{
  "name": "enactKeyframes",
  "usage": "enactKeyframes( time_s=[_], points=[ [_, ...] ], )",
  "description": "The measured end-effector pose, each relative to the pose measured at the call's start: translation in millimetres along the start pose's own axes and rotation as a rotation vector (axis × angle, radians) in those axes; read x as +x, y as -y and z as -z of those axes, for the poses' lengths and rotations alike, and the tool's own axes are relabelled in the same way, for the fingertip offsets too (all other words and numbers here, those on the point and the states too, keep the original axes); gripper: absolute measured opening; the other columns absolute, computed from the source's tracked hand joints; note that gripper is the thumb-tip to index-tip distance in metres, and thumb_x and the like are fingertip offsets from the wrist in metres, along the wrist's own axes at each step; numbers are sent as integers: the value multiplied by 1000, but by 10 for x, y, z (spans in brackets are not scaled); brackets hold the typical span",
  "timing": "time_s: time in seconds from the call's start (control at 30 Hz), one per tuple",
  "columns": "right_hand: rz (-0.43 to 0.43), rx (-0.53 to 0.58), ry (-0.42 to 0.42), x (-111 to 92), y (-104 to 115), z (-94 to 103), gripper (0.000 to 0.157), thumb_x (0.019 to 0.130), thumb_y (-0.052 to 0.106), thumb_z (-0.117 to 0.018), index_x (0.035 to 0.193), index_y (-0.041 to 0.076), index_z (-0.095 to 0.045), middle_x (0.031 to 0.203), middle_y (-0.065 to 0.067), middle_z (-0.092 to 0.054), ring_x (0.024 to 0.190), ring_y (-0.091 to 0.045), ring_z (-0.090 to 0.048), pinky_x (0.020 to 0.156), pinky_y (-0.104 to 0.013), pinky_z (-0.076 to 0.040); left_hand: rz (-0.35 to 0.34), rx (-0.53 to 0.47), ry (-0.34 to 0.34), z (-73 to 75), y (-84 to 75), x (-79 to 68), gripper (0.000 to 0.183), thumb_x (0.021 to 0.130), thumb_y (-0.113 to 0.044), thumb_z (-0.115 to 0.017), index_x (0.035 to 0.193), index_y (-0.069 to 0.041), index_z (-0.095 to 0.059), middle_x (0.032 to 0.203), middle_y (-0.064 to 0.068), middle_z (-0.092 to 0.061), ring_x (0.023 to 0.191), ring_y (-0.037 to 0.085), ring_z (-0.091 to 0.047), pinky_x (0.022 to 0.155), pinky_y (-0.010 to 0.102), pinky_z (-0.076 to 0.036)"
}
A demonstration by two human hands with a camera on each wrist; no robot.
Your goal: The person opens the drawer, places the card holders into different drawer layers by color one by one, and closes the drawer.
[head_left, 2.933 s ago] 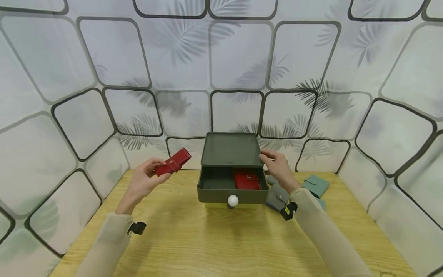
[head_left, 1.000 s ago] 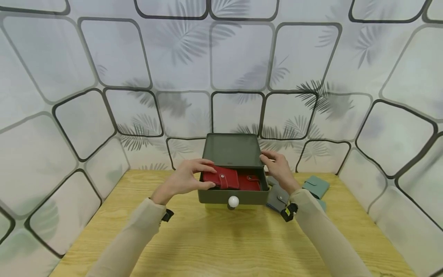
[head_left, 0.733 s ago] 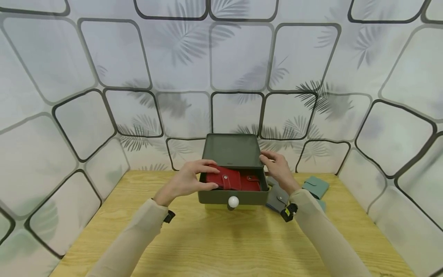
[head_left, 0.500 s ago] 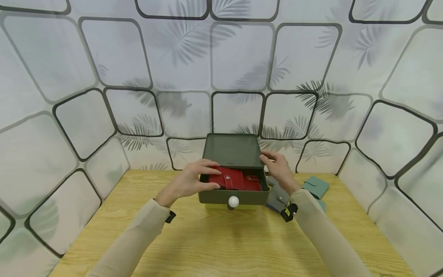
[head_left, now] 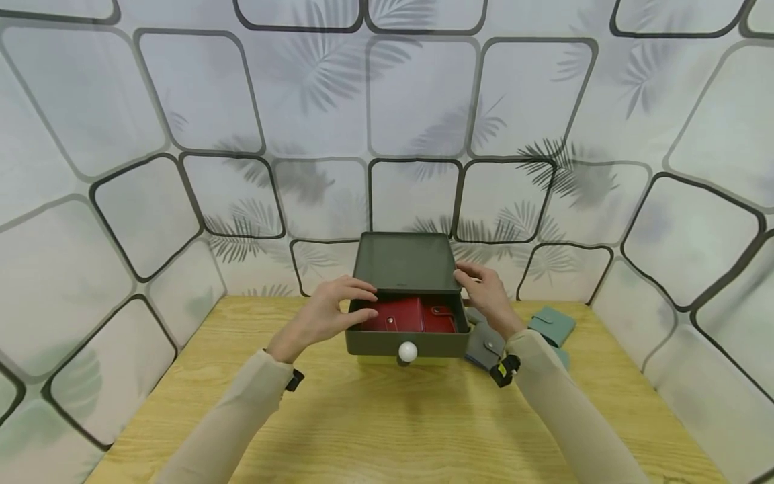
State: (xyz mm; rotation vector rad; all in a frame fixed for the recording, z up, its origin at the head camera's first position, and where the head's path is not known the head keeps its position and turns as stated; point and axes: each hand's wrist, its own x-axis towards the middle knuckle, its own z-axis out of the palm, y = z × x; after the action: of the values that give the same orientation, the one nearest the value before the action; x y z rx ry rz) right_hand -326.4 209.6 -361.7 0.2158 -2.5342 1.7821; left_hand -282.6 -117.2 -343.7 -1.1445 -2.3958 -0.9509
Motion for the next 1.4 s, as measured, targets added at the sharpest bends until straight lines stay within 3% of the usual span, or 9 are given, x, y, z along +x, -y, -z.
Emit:
enactKeyframes(
  time_s=[0.2,0.37,0.5,0.67,1.0,1.2,1.4],
  points=[
    [-1,-3,2,-4,14,7,52,104,34,-48,150,10,-42,149,-19,-42,136,-37,-43,92,-43,-58,11,-1,-129,-48,12,-43,17,88,-19,-75,100,-8,-77,102,4,-73,100,19,-66,86,39,-58],
    [-5,-7,-11,-3,25,23,51,104,35,-49,149,11,-43,148,-18,-43,135,-36,-44,91,-42,-59,-40,28,-230,-124,11,-107,6,87,-19,-77,92,-15,-77,91,-3,-71,86,14,-63,69,27,-54],
    [-7,-15,-6,-2,9,21,51,104,34,-48,149,11,-43,148,-18,-43,135,-36,-44,90,-41,-59,-111,48,-303,-195,1,-165,5,83,-13,-79,88,-14,-77,86,-3,-69,80,14,-60,64,24,-50],
    [-8,-10,-1,-4,-19,4,52,104,36,-48,150,11,-42,149,-18,-42,135,-36,-44,92,-43,-59,-223,141,-399,-263,-19,-201,14,80,-10,-81,92,-7,-77,90,3,-69,83,17,-60,65,26,-52],
    [0,-8,-6,-16,-8,18,53,104,36,-48,150,12,-42,149,-19,-42,135,-36,-44,91,-44,-59,-453,309,-549,-458,-169,-266,20,92,-22,-71,91,-3,-77,85,4,-66,71,16,-53,58,22,-45],
    [-3,-9,-5,-12,0,19,52,104,35,-49,150,11,-42,148,-18,-43,135,-36,-44,91,-42,-59,-600,406,-559,-593,-248,-271,15,91,-19,-72,87,-5,-77,80,2,-65,68,14,-54,58,20,-46],
    [-3,-5,-1,-9,3,4,51,104,34,-48,150,12,-42,149,-18,-42,135,-36,-44,91,-43,-59,-670,479,-521,-735,-277,-280,17,90,-21,-73,90,-5,-76,84,3,-66,68,13,-56,59,18,-49]
  ],
)
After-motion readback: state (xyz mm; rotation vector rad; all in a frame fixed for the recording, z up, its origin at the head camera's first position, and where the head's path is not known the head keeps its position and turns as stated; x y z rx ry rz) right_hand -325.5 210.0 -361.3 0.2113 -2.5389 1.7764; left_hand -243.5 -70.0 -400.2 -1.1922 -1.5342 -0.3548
